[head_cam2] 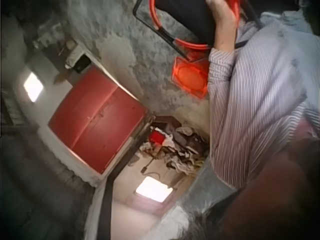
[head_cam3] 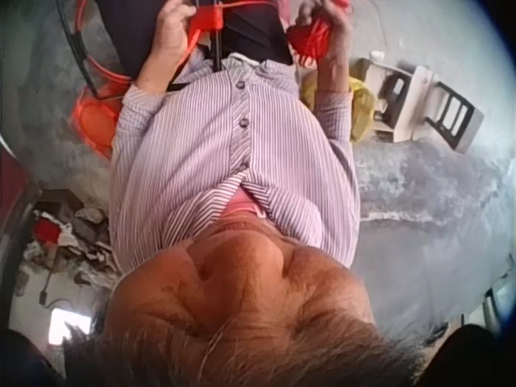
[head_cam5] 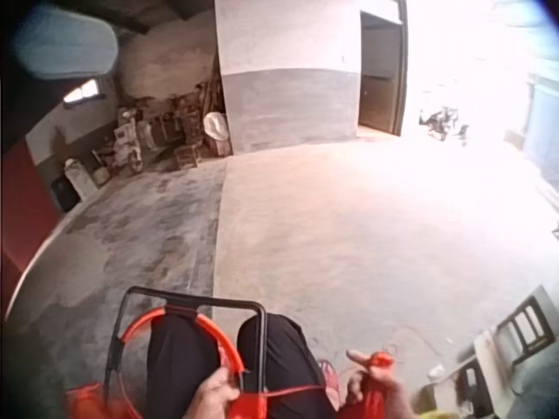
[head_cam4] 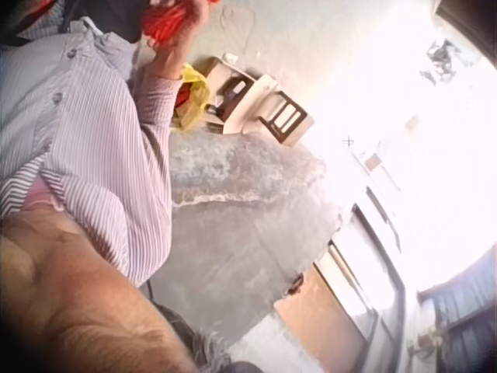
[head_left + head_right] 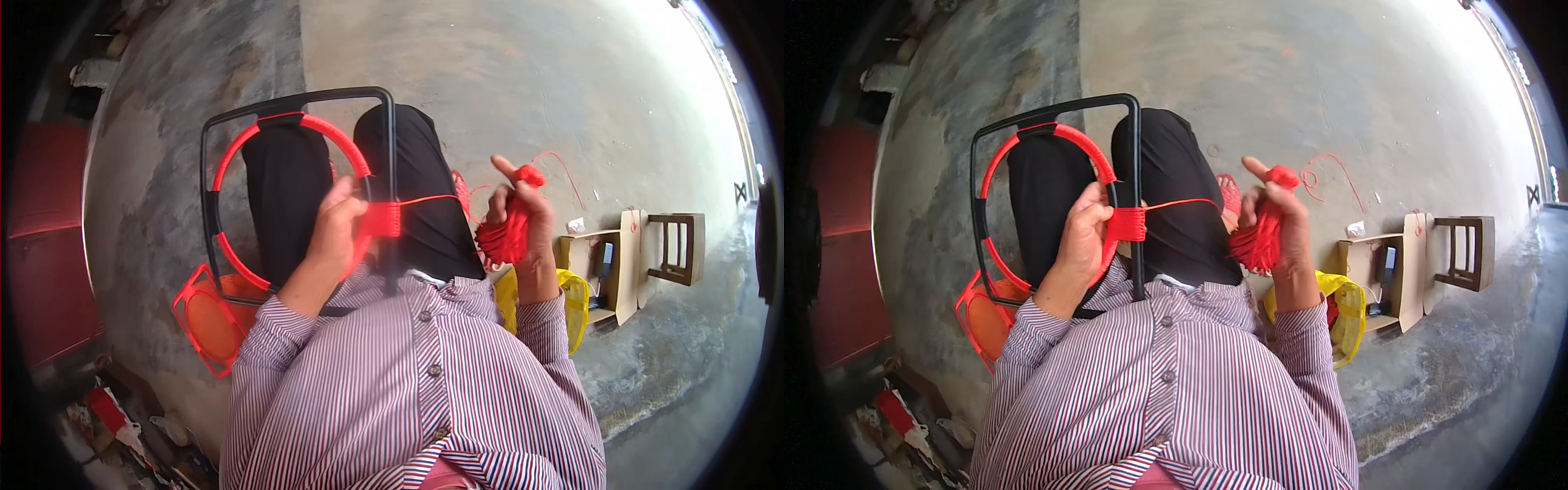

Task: The person winds red thread around a black plastic frame by hand.

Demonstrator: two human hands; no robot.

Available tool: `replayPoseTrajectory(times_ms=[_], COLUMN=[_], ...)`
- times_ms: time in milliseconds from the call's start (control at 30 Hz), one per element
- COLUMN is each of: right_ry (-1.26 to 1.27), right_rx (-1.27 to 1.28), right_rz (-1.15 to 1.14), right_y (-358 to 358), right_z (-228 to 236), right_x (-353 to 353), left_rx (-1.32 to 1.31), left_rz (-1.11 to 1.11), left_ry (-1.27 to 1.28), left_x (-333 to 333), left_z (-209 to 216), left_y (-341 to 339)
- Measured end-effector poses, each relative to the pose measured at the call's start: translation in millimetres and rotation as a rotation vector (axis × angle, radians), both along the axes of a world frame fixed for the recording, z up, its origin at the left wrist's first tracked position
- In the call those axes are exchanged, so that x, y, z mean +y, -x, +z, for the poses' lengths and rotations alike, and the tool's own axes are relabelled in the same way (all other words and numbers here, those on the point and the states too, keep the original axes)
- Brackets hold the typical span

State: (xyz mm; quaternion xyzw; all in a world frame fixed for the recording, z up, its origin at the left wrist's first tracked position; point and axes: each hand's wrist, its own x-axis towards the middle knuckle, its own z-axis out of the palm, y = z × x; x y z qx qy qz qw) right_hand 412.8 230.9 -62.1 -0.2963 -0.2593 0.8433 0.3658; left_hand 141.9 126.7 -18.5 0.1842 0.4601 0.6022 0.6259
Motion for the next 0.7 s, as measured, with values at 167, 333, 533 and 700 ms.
replayPoseTrajectory(times_ms=[167, 333, 533, 700], right_ry=[-0.111, -0.127, -0.141, 0.037], right_rx=[0.726, 0.973, 1.027, 0.965], right_rz=[0.048, 0.132, 0.175, 0.078], right_y=[32, 67, 85, 84], right_z=[30, 45, 40, 43], right_x=[-17, -27, -37, -41], left_rx=[0.546, 1.3, 1.512, 1.602], left_rz=[0.257, 0.105, -0.015, -0.151], left_ry=[-0.212, -0.578, -0.855, -0.781], left_x=[-9, -13, -16, -12], left_z=[-9, 16, 18, 22], left_y=[-8, -21, -36, -43])
